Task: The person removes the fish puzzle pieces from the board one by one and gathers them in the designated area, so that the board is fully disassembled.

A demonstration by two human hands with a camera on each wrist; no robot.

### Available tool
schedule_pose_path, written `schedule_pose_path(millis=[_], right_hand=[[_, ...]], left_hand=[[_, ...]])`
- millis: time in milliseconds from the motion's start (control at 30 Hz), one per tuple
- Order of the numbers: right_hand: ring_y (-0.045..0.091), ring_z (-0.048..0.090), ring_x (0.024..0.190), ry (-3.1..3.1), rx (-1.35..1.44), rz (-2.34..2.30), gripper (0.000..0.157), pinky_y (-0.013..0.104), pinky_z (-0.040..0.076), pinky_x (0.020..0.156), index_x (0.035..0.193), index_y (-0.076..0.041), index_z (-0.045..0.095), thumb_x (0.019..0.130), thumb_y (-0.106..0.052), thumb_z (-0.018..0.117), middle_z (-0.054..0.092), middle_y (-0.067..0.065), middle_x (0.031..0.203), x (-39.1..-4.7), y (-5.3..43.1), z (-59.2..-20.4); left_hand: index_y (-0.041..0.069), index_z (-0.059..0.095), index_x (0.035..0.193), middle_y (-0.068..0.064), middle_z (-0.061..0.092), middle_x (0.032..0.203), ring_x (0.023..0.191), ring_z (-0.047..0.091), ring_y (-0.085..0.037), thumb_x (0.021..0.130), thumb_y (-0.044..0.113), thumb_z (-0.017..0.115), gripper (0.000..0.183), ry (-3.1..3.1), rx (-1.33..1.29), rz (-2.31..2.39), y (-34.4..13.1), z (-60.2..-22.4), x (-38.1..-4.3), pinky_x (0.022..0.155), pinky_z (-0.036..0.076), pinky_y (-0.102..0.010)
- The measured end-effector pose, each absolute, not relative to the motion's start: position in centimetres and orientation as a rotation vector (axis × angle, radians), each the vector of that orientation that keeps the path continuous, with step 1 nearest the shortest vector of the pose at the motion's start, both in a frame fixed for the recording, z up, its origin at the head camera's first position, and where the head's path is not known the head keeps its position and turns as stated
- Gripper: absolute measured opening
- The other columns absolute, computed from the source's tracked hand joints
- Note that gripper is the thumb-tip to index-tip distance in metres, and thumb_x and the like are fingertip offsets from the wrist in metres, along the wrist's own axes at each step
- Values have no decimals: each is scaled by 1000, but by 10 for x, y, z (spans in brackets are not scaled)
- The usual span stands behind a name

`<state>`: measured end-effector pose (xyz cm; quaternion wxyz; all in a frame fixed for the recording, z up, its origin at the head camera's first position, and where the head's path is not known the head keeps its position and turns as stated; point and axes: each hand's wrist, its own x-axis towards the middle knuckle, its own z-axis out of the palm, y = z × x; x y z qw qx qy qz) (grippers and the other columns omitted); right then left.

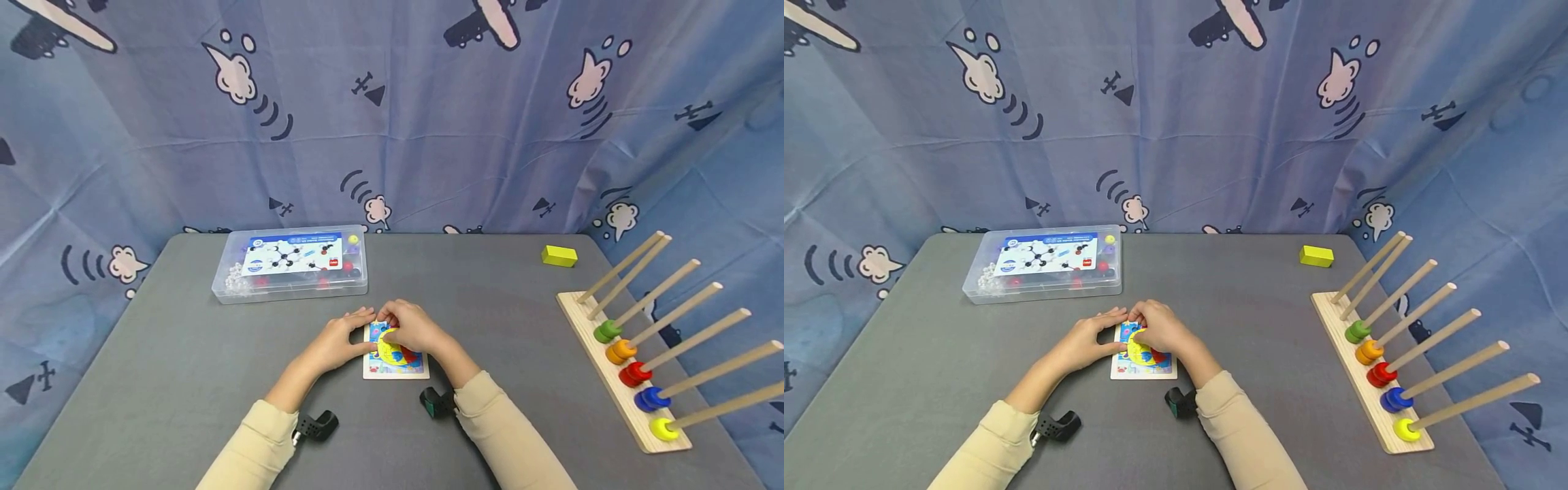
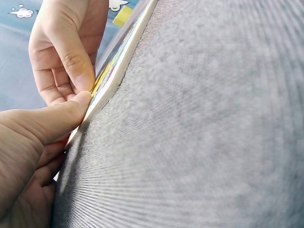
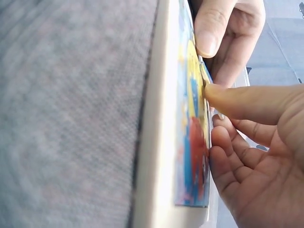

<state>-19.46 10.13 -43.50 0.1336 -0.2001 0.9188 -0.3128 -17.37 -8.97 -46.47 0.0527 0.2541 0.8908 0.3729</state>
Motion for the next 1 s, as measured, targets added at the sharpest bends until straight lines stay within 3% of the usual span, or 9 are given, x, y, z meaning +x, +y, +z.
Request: schedule_pose_path(millis=[367, 600, 1000], right_hand=[[16, 52, 88, 2702, -556, -977, 21, 32, 48, 81, 99, -11, 64, 81, -7, 73, 56, 1, 94, -190, 116, -423], [20, 55, 94, 2684, -604, -1111, 24, 39, 50, 90, 105, -8, 64, 82, -4, 71, 57, 5, 101, -182, 135, -414], [23, 52, 98, 2745, -554, -1130, 28, 41, 48, 89, 112, -7, 62, 85, -3, 67, 56, 7, 107, -183, 169, -414]], left_hand=[[1, 54, 133, -10, 49, 142, 137, 38, -25, 84, 26, 72, 58, 2701, 766, 1150, -90, -467, -175, 115, 26, -48], [2, 55, 132, -10, 49, 142, 137, 38, -25, 83, 26, 73, 57, 2693, 763, 1151, -88, -468, -174, 116, 25, -48], [0, 56, 131, -11, 50, 141, 137, 39, -25, 82, 23, 75, 57, 2699, 753, 1198, -89, -469, -173, 117, 25, -45]])
